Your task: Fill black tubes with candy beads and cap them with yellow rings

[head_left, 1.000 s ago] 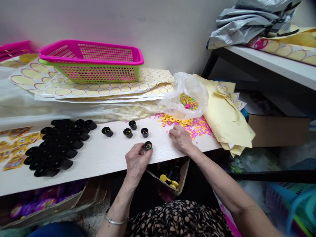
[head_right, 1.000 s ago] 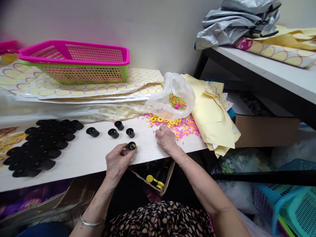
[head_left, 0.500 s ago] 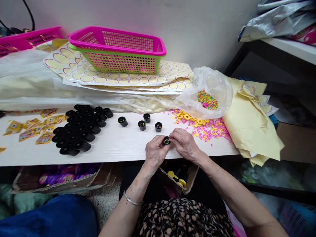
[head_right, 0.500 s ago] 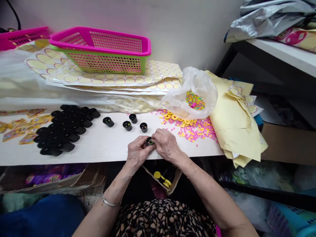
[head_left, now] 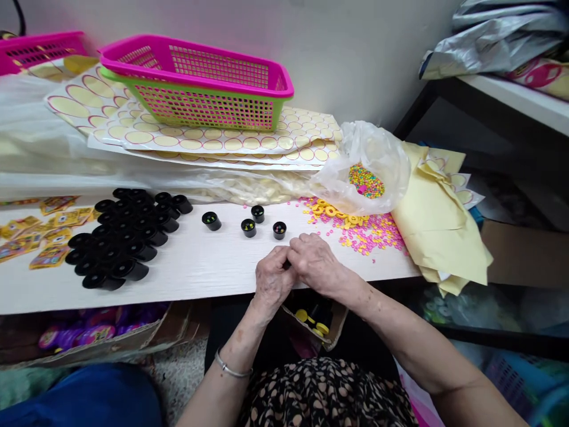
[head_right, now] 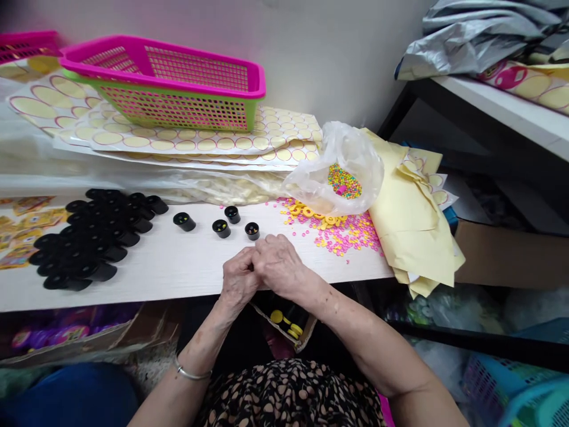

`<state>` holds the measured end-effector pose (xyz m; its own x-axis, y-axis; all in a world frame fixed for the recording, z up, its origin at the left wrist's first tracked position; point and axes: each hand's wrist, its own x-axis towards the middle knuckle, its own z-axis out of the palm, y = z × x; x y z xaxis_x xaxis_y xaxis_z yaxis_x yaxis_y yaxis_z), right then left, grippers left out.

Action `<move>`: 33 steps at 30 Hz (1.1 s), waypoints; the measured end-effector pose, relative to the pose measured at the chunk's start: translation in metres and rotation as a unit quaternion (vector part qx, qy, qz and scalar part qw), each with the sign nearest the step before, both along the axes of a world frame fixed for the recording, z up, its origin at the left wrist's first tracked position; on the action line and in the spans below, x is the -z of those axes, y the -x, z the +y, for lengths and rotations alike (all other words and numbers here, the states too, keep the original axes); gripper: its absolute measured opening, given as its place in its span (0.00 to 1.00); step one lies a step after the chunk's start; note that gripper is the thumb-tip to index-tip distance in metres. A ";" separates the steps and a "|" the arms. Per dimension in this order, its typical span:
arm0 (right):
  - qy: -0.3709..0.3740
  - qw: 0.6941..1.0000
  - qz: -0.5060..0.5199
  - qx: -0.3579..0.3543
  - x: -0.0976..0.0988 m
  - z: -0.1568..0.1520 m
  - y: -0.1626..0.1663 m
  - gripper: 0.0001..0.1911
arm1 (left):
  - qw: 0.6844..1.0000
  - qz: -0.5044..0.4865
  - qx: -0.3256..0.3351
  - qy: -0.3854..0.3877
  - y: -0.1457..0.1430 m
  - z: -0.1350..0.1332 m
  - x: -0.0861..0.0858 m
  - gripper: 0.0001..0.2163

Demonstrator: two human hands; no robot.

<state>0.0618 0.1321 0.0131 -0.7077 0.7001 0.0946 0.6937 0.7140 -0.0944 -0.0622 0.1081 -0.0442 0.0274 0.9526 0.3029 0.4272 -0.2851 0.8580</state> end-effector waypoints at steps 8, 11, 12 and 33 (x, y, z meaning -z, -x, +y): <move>0.103 0.971 0.209 0.058 0.010 0.024 -0.033 0.07 | 0.998 0.047 -0.029 0.015 -0.002 0.002 0.003 0.06; 0.037 0.955 0.221 0.195 0.021 0.052 -0.056 0.07 | 0.998 0.042 -0.033 0.019 -0.002 0.001 0.003 0.08; 0.004 0.951 0.186 0.248 0.024 0.061 -0.062 0.08 | 0.998 0.040 -0.033 0.023 -0.002 0.001 0.003 0.08; 0.086 0.958 0.272 0.028 0.007 0.003 -0.031 0.13 | 0.997 -0.006 -0.036 0.064 -0.004 0.000 0.010 0.07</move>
